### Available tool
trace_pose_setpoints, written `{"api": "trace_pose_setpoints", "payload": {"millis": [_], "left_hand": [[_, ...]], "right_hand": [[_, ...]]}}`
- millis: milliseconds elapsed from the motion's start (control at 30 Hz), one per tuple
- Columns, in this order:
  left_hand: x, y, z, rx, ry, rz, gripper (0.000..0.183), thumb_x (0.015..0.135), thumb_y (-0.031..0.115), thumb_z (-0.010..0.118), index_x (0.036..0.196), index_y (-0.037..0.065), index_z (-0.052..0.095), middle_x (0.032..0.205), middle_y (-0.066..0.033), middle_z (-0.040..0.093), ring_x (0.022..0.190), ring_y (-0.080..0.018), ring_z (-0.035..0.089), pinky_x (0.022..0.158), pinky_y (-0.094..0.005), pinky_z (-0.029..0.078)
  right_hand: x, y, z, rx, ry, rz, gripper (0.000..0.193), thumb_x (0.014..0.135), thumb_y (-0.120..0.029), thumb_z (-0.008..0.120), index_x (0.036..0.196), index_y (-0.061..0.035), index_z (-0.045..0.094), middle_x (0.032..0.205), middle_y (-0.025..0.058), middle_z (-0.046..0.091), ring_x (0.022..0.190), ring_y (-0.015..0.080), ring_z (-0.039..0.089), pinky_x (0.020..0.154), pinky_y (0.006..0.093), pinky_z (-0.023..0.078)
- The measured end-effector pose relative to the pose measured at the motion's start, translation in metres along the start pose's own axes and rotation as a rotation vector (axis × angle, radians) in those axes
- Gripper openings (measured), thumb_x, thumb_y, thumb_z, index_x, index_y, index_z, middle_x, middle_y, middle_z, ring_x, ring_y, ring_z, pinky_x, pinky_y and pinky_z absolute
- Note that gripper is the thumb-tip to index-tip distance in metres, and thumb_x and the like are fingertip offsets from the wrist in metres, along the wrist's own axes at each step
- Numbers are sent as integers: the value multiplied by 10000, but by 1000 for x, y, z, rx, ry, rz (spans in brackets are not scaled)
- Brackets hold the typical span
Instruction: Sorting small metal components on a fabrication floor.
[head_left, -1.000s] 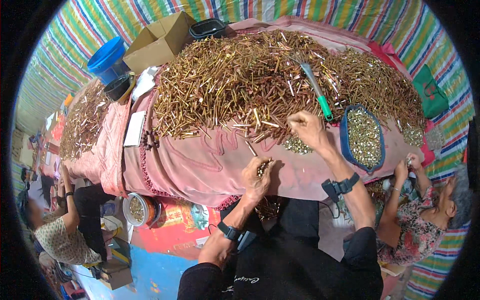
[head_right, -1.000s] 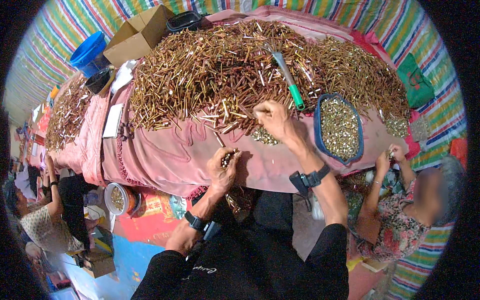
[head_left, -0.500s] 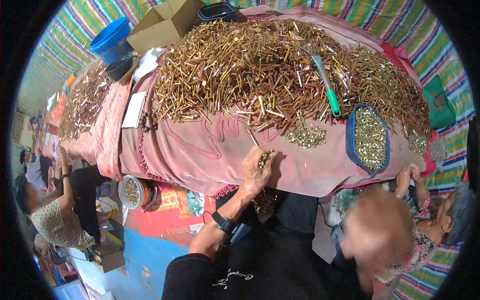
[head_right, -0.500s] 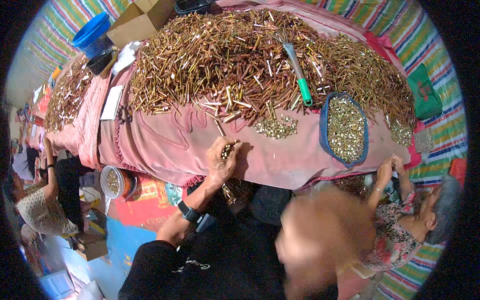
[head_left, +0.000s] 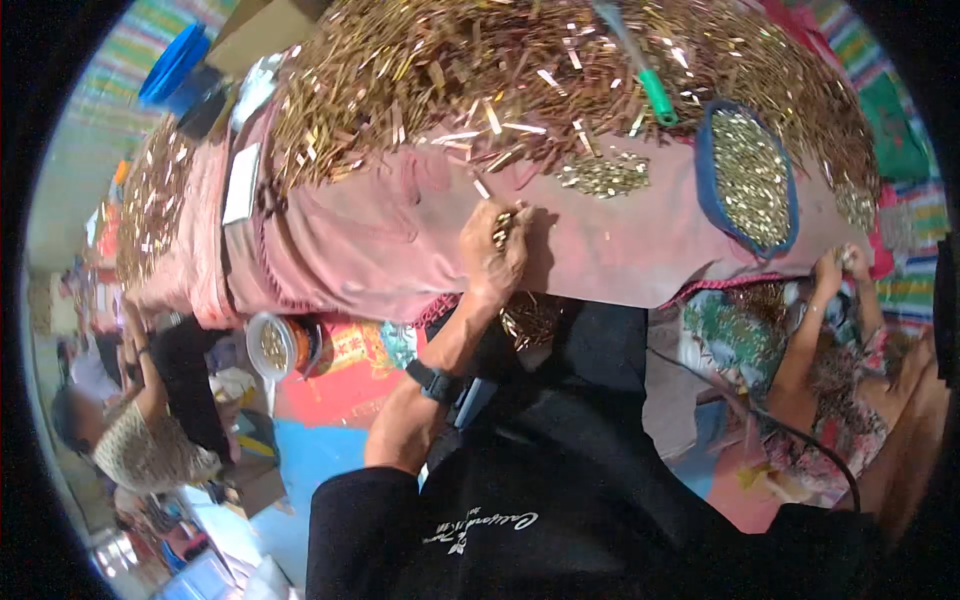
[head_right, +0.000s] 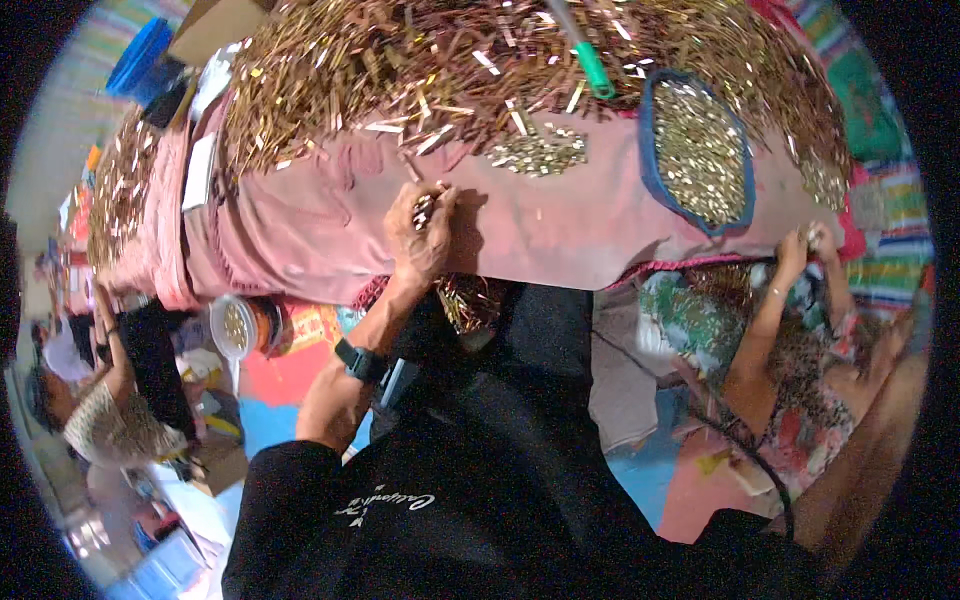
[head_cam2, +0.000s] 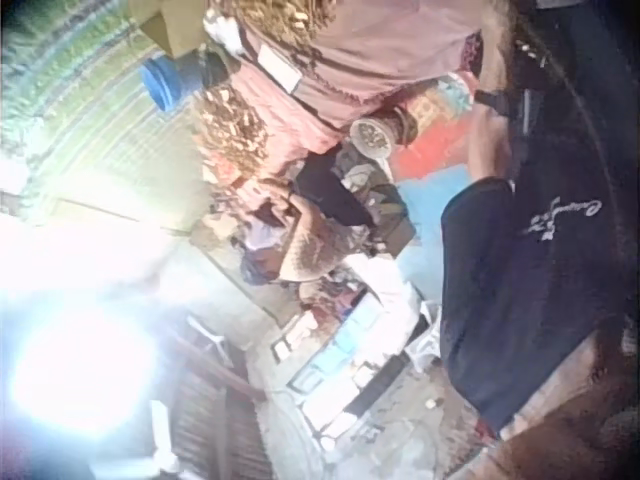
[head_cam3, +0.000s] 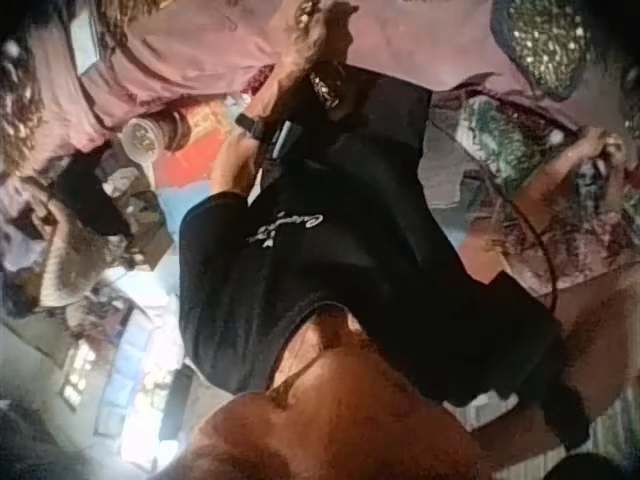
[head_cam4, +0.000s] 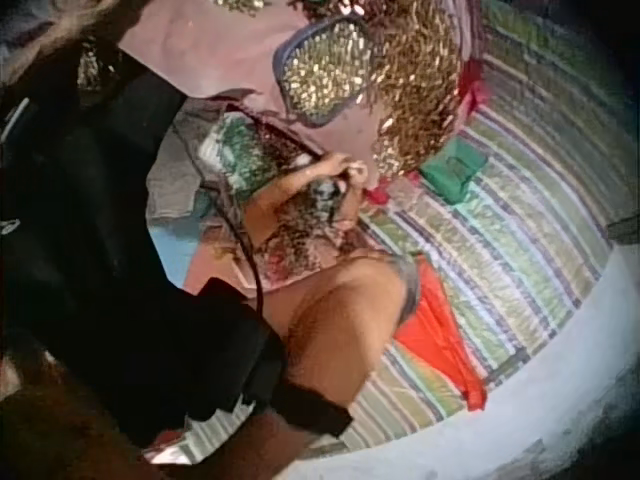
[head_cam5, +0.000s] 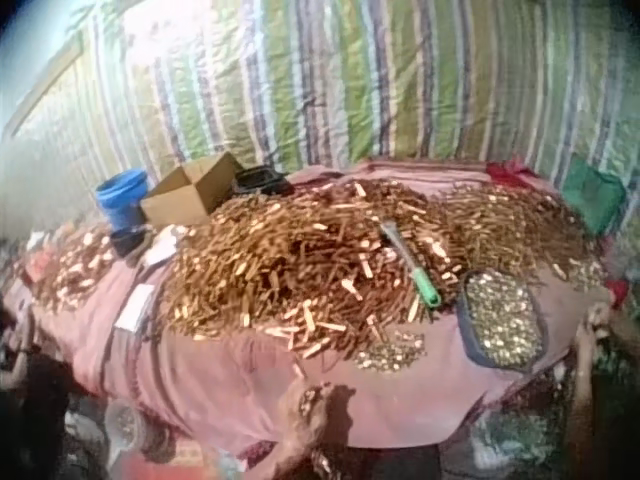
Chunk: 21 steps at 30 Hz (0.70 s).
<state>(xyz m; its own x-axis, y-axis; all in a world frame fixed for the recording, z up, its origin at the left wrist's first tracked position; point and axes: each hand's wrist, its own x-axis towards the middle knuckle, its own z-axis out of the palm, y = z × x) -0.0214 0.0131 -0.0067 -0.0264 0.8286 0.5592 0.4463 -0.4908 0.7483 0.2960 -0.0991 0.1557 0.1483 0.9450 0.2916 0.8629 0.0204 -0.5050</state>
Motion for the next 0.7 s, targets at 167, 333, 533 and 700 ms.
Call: {"api": "trace_pose_setpoints", "payload": {"millis": [167, 333, 533, 700], "left_hand": [[16, 69, -3, -350, -123, -460, 167, 961, 160, 642, 919, 2, 670, 747, -98, 647, 660, -209, 625, 599, -340, 501], [-26, 6, -17, 149, -91, -118, 169, 969, 159, 617, 962, -10, 621, 886, -155, 698, 771, -209, 670, 681, -336, 536], [-22, 11, -10, -107, -73, -384, 206, 957, 210, 640, 876, 25, 683, 774, -60, 619, 699, -203, 565, 645, -333, 462], [-23, 4, 11, 165, 147, -366, 216, 949, 271, 658, 991, 73, 736, 894, -96, 694, 754, -287, 611, 686, -412, 490]], "right_hand": [[16, 28, -38, -149, 124, 30, 172, 708, -276, 682, 730, -121, 610, 649, 57, 526, 546, 241, 519, 543, 390, 437], [27, 43, -36, -178, 73, 90, 169, 706, -272, 678, 725, -120, 609, 645, 60, 525, 545, 244, 519, 545, 395, 438], [46, 41, -37, -175, 71, 104, 164, 704, -268, 674, 721, -118, 608, 640, 63, 523, 544, 248, 519, 547, 400, 438], [65, 50, -30, -174, 53, 110, 161, 702, -264, 670, 716, -117, 607, 637, 66, 521, 543, 252, 519, 549, 405, 439]]}}
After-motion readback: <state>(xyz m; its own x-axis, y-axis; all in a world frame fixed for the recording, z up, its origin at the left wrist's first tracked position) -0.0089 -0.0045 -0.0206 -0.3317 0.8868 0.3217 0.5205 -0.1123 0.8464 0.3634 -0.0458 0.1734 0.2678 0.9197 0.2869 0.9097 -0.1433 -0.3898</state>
